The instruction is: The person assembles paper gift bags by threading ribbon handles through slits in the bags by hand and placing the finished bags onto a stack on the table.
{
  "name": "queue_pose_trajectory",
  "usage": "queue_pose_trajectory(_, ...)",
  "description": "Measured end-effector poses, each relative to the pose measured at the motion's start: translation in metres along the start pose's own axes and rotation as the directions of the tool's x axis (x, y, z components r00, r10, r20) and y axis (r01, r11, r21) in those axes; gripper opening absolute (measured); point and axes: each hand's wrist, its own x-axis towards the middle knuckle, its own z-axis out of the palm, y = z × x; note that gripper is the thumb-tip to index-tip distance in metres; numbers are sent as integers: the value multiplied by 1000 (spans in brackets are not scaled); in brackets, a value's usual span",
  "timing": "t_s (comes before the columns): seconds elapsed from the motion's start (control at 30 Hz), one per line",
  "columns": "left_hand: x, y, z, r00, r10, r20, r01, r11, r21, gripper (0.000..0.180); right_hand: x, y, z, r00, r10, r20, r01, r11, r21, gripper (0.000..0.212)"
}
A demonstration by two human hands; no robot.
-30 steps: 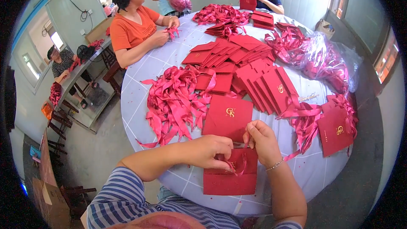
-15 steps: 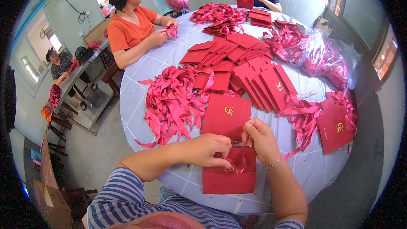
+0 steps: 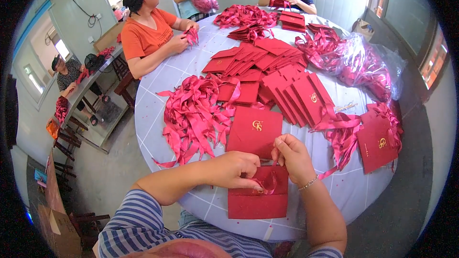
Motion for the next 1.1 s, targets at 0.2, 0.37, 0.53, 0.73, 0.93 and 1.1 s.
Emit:
queue_pose_trajectory(0.2,2,2,-5,998,-48,39,48,999,14,46,3,-2,1,1000,1,-14,-1,1000,-1,15)
queue_pose_trajectory(0.37,-1,5,-3,999,-33,-15,33,999,16,47,0,-2,3,1000,-1,-6,1,1000,2,15)
queue_pose_trajectory(0.53,-4,10,5,996,-48,-82,54,996,74,44,-8,1,4,1000,19,-4,-19,1000,0,16)
queue_pose_trajectory(0.73,3,7,1,881,405,-244,-320,891,323,40,-8,-2,-3,989,5,-150,-17,996,-83,27)
queue_pose_trajectory(0.93,6,11,2,822,531,-207,-421,810,409,44,-4,-13,1,986,161,55,-163,986,43,32)
queue_pose_trajectory(1.1,11,5,5,805,554,-213,-424,788,446,46,-5,-22,9,952,237,192,-222,970,-97,45)
